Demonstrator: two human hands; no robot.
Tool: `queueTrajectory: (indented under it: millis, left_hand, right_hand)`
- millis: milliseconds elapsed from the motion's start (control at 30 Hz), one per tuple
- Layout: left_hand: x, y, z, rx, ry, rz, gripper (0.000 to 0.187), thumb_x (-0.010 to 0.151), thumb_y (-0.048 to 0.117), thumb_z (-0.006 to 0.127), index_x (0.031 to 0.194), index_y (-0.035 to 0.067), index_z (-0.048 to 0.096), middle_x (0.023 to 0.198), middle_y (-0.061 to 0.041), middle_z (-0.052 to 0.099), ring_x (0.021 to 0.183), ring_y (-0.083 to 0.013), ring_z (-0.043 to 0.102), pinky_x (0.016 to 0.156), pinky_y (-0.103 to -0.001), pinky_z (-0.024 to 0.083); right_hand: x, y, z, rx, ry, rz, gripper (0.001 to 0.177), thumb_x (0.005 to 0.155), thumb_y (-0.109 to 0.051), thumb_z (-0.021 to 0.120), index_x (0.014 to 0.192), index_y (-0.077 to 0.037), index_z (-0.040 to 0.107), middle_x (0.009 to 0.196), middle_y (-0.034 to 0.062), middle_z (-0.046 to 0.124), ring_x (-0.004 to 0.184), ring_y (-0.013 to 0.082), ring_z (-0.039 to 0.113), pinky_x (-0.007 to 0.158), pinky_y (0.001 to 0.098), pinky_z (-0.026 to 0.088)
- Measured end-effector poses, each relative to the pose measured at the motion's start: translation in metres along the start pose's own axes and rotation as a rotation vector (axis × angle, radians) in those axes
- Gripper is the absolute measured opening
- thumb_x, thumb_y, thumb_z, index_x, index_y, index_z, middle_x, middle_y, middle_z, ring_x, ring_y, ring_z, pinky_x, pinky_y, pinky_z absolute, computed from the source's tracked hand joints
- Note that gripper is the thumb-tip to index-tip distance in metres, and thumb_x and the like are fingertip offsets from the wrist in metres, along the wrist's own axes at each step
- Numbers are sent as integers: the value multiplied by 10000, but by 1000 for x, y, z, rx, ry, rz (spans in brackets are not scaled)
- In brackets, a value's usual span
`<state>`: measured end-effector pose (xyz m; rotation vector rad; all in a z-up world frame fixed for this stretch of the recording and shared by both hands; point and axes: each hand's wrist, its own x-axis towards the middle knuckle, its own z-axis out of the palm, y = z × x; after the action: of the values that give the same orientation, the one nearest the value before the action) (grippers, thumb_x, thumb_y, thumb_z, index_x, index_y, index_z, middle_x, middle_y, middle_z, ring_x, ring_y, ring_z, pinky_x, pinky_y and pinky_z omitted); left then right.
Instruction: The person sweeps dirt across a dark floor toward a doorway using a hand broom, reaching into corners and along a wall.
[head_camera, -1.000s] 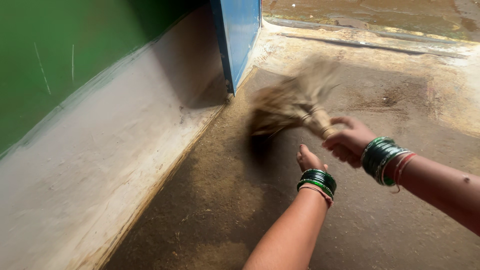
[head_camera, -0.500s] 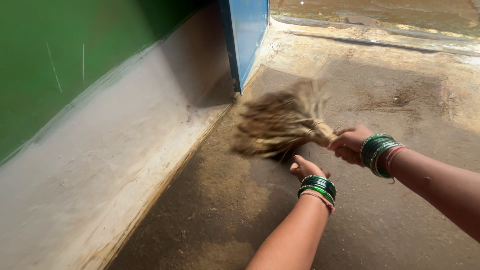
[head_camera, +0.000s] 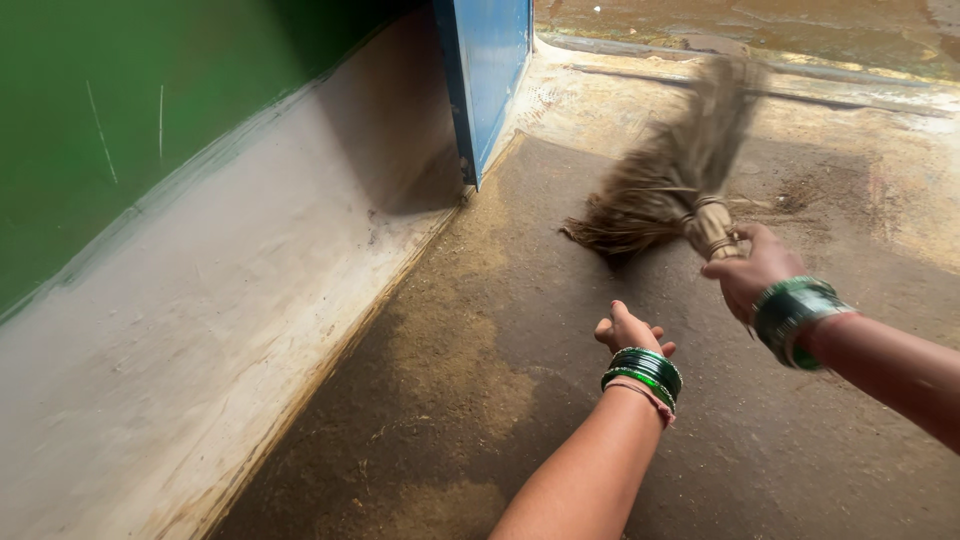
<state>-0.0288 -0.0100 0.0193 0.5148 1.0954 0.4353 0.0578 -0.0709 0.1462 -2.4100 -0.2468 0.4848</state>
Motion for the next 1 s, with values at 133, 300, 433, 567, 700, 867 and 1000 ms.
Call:
queueTrajectory:
  millis: [133, 300, 433, 567, 700, 867, 1000]
  left_hand:
    - [5, -8, 3, 54, 58, -71, 568, 1020, 488, 350, 1474, 150, 312, 1148, -178, 637, 905, -286, 634, 698, -378, 543]
    - [32, -39, 6, -81, -57, 0, 515, 983, 385, 481, 1419, 116, 438, 1177, -111, 596, 934, -260, 666, 720, -446, 584]
    - [51, -52, 23, -121, -334, -86, 517, 1003, 322, 488, 1462, 94, 416, 1279, -218, 649, 961, -293, 699, 737, -435, 589]
    - [45, -57, 36, -92, -427, -81, 524, 1015, 270, 484, 1486, 59, 394, 1349, -250, 630, 1008, -312, 699, 758, -429, 600]
    - [26, -53, 46, -52, -441, -70, 536, 1012, 268, 496, 1492, 52, 400, 1346, -234, 619, 1038, -315, 698, 783, -439, 609]
    - [-30, -20, 56, 80, -483, -75, 574, 1029, 455, 520, 1490, 136, 399, 1417, -195, 551, 1145, -304, 609, 903, -479, 538]
    - [-44, -7, 76, 56, -491, -145, 615, 916, 498, 625, 1407, 137, 540, 1346, -133, 590, 1070, -286, 618, 853, -551, 494]
  right_hand:
    - [-7, 22, -9, 21, -274, -66, 763, 831, -163, 773, 1526, -192, 459, 872, 159, 717, 535, 174, 587, 453, 325, 493]
    - [5, 58, -8, 120, -527, 99, 744, 790, -117, 762, 1492, -198, 527, 725, 114, 655, 451, 142, 466, 370, 317, 357]
    - [49, 77, -19, 39, -429, 145, 649, 830, -107, 764, 1452, -196, 602, 731, 122, 674, 445, 148, 460, 387, 307, 382]
    - [84, 78, -39, -176, -268, 108, 566, 866, -171, 780, 1419, -187, 662, 767, 111, 716, 484, 147, 522, 446, 297, 467]
    - [69, 51, -52, -463, -53, -84, 513, 875, -239, 786, 1380, -188, 707, 791, 61, 724, 530, 128, 633, 491, 273, 510]
    - [22, 34, -49, -161, 47, -65, 477, 1034, -282, 529, 1450, -48, 520, 886, 206, 733, 665, 289, 641, 619, 481, 568]
    - [20, 76, -10, 93, 16, -218, 488, 1059, -301, 363, 1395, 1, 547, 967, 207, 721, 731, 302, 707, 712, 448, 595]
